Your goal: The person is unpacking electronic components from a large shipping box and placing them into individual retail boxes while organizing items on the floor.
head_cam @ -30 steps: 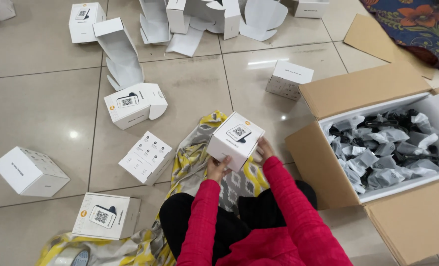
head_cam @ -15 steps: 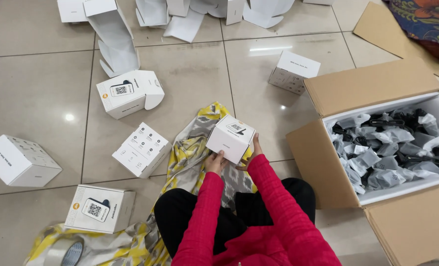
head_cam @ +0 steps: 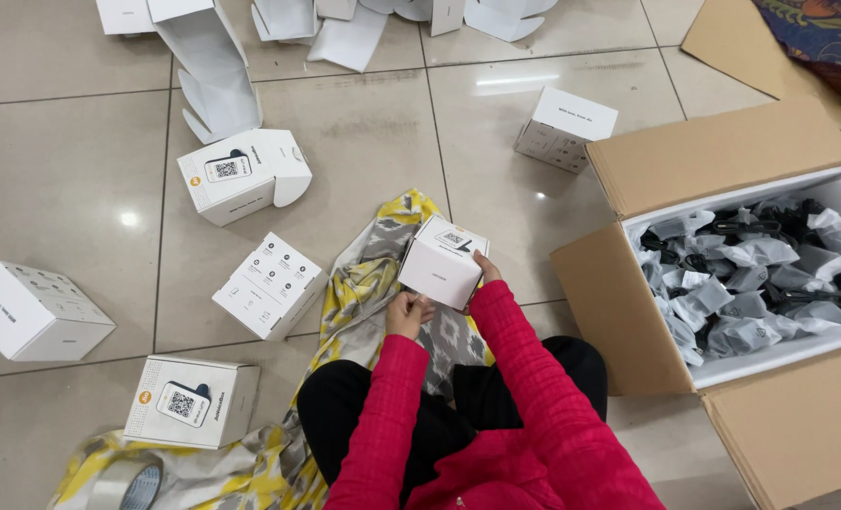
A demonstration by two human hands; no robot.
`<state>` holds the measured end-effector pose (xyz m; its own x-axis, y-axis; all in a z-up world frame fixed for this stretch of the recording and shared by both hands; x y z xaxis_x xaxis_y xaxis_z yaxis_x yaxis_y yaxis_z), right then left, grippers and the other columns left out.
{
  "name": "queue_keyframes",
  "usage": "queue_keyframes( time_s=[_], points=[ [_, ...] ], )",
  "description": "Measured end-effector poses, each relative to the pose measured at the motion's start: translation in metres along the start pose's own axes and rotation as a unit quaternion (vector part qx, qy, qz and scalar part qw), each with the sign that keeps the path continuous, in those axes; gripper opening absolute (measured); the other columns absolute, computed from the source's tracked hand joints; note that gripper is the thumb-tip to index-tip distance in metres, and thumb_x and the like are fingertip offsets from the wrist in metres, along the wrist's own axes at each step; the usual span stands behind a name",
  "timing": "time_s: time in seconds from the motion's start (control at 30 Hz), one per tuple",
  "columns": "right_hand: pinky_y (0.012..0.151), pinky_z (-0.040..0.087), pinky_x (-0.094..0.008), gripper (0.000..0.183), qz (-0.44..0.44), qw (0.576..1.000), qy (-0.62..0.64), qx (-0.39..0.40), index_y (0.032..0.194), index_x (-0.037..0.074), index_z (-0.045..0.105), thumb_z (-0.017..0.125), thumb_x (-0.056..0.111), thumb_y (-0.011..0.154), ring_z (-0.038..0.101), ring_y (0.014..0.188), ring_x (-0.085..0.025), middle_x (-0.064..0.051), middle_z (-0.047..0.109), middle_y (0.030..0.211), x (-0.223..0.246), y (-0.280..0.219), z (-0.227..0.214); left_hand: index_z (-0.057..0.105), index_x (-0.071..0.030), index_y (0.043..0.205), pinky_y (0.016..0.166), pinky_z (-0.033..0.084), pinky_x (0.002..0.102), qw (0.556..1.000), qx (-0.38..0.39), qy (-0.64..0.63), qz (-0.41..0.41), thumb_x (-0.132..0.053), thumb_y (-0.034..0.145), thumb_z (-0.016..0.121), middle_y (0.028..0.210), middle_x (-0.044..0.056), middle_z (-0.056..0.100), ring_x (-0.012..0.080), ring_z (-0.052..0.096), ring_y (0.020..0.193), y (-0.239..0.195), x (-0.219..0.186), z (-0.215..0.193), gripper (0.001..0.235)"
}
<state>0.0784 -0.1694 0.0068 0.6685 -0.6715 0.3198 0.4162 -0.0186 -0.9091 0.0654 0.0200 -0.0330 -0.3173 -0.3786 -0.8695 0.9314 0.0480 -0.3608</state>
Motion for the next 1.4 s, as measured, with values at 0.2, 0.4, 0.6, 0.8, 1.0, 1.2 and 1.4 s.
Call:
queue_keyframes(
  time_s=[0.2, 0.4, 0.6, 0.8, 1.0, 1.2, 1.4],
  points=[
    [0.103, 0.047, -0.062, 0.071, -0.047, 0.986, 0.054, 0.151, 0.137, 0.024, 0.062, 0.067, 0.07, 0.083, 0.059, 0.124, -0.035, -0.011, 0.063, 0.141, -0.01, 0.049, -0.004, 0.065, 0.0, 0.092, 0.064, 0.06, 0.03, 0.997, 0.004, 0.058, 0.044, -0.011, 0.095, 0.068, 0.086, 0.006, 0.07, 0.0126, 0.067, 0.072, -0.013, 0.027, -0.005, 0.013],
    [0.092, 0.039, -0.071, 0.095, 0.023, 0.983, 0.065, 0.172, 0.136, 0.027, 0.057, 0.047, 0.087, 0.063, 0.052, 0.125, -0.042, -0.011, 0.059, 0.137, -0.042, -0.072, 0.021, 0.067, -0.001, 0.092, 0.069, 0.053, 0.048, 0.904, -0.094, 0.386, 0.159, -0.024, 0.087, 0.073, 0.078, 0.017, 0.071, 0.0375, 0.068, 0.073, -0.034, -0.025, 0.002, 0.024],
    [0.108, 0.042, -0.063, 0.094, 0.081, 0.974, 0.157, 0.144, 0.149, 0.015, 0.047, 0.064, 0.067, 0.072, 0.051, 0.134, -0.04, -0.018, 0.054, 0.146, -0.057, -0.047, 0.002, 0.06, 0.0, 0.075, 0.072, 0.049, 0.054, 0.825, -0.152, 0.464, 0.284, -0.019, 0.083, 0.07, 0.085, 0.023, 0.064, 0.0447, 0.063, 0.082, -0.093, -0.092, 0.032, 0.023],
    [0.1, 0.042, -0.065, 0.101, 0.048, 0.995, 0.065, 0.06, 0.143, 0.005, 0.048, 0.065, 0.072, 0.07, 0.053, 0.128, -0.042, -0.022, 0.054, 0.141, -0.058, -0.02, -0.023, 0.062, 0.003, 0.074, 0.071, 0.051, 0.052, 0.884, -0.102, 0.429, 0.153, -0.02, 0.079, 0.069, 0.074, 0.023, 0.067, 0.0448, 0.065, 0.074, -0.049, -0.048, 0.002, 0.025],
    [0.094, 0.049, -0.062, 0.094, 0.034, 0.99, 0.129, 0.05, 0.135, 0.006, 0.056, 0.067, 0.07, 0.067, 0.06, 0.117, -0.041, -0.021, 0.06, 0.13, -0.057, -0.008, -0.021, 0.064, 0.005, 0.078, 0.062, 0.06, 0.039, 0.989, -0.031, 0.144, -0.027, -0.008, 0.087, 0.061, 0.076, 0.017, 0.071, 0.0267, 0.072, 0.067, -0.043, -0.004, -0.005, 0.016],
    [0.092, 0.053, -0.058, 0.081, 0.043, 0.988, 0.145, -0.002, 0.127, 0.01, 0.055, 0.068, 0.069, 0.073, 0.062, 0.113, -0.035, -0.017, 0.058, 0.126, -0.05, -0.012, -0.022, 0.059, 0.007, 0.089, 0.065, 0.064, 0.035, 0.997, 0.016, 0.073, -0.035, -0.007, 0.096, 0.061, 0.088, 0.017, 0.066, 0.0205, 0.071, 0.073, -0.032, 0.044, -0.007, 0.015],
    [0.09, 0.054, -0.057, 0.083, 0.05, 0.988, 0.141, 0.019, 0.127, 0.012, 0.057, 0.068, 0.069, 0.068, 0.063, 0.109, -0.035, -0.019, 0.057, 0.131, -0.043, -0.014, -0.021, 0.055, 0.003, 0.086, 0.073, 0.065, 0.034, 0.999, 0.037, 0.007, 0.037, -0.009, 0.098, 0.064, 0.087, 0.013, 0.068, 0.0178, 0.071, 0.076, -0.058, 0.015, 0.014, 0.02]
  ],
)
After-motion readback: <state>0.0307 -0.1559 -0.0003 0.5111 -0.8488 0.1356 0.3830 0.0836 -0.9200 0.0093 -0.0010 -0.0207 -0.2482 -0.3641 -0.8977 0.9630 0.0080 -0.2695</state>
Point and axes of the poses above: each hand's wrist, its own y-axis towards the middle knuckle, its own z-axis out of the palm, x = y × z, the point moved 9 cm from there along y, towards the middle knuckle
